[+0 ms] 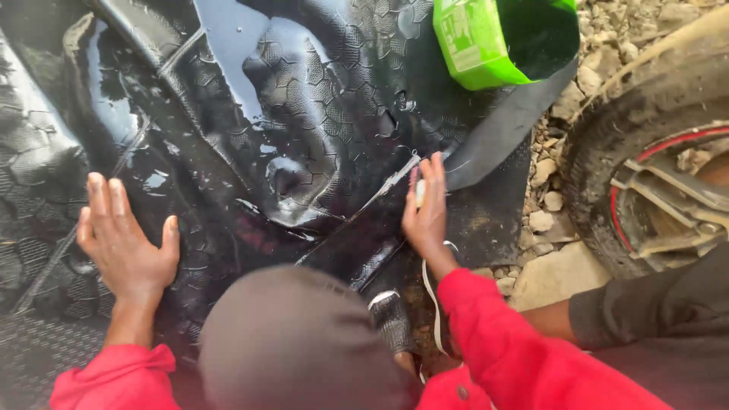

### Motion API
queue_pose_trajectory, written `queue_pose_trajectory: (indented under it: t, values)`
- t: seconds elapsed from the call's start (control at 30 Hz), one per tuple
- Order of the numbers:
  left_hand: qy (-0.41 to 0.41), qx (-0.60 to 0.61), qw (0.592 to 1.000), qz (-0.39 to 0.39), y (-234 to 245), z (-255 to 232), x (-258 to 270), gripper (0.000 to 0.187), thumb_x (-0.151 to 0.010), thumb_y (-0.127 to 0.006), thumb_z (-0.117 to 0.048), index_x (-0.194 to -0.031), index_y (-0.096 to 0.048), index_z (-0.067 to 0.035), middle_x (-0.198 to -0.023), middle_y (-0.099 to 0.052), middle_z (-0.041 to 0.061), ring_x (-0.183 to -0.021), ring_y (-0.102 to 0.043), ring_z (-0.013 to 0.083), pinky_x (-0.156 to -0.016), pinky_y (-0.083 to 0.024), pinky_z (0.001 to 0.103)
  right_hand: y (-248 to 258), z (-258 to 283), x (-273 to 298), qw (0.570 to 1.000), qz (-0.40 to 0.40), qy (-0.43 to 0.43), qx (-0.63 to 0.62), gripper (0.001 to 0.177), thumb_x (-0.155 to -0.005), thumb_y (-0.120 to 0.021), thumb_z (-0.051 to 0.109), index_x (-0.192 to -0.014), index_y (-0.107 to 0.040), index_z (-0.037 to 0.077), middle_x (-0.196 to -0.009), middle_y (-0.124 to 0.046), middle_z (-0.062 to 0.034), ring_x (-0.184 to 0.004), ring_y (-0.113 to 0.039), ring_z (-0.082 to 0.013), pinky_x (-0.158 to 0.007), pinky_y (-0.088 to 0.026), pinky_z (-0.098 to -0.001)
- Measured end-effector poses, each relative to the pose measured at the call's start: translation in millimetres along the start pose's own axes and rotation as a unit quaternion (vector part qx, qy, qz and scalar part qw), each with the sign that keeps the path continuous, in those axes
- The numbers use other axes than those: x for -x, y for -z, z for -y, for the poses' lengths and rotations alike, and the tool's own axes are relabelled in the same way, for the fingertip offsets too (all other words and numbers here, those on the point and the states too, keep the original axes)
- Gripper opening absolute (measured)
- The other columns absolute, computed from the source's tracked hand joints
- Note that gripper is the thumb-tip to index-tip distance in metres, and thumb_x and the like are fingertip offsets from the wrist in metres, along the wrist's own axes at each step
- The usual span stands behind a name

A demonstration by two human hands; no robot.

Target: The person scrubs a black rubber mat laid on the ground using a brush and water from a green bucket. They repeatedly dip the brush into the bucket and scrub different sections of the mat's textured surface.

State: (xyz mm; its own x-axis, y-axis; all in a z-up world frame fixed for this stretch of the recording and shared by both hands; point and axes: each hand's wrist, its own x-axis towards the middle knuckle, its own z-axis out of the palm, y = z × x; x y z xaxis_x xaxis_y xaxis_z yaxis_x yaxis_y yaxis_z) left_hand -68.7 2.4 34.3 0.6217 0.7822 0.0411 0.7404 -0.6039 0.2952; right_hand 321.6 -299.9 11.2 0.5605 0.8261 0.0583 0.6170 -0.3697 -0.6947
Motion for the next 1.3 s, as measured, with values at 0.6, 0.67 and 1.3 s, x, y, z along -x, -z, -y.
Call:
queue_pose_trajectory:
  t: [0.6,0.67,1.3]
  values:
    - [-0.018,-0.031,0.999,0.008,5,-12,-12,0.083,-0.113,-0.069,-0.031,-0.173,-0.044,0.021,-0.184,-0.034,0.036,-0.172,-0.030,0.0441,-0.128,-0.032,0.066,43,3,14,0.986,-0.101,-0.133,-0.003,0.041,-0.099,-0.080,0.018,-0.137,-0.071,0.007,-0.134,-0.071,-0.0156,-0.127,-0.067,-0.0341,-0.114,-0.053,-0.0450]
    - [-0.017,-0.037,0.999,0.025,16,-12,-3,0.083,-0.115,-0.068,-0.031,-0.173,-0.042,0.022,-0.184,-0.032,0.036,-0.172,-0.029,0.0438,-0.128,-0.031,0.066,12,26,50,0.989,-0.056,-0.131,-0.035,0.044,-0.094,-0.079,0.012,-0.137,-0.071,0.009,-0.135,-0.072,-0.0148,-0.128,-0.066,-0.0354,-0.116,-0.050,-0.0473]
    - [0.050,-0.046,0.994,0.080,11,-15,-21,0.093,-0.102,-0.073,-0.031,-0.171,-0.048,0.027,-0.183,-0.033,0.039,-0.172,-0.028,0.0444,-0.129,-0.028,0.065,-48,22,-59,0.991,-0.039,-0.041,0.122,0.011,-0.110,-0.065,0.018,-0.109,-0.064,0.006,-0.107,-0.057,-0.0157,-0.094,-0.055,-0.0405,-0.084,-0.044,-0.0517]
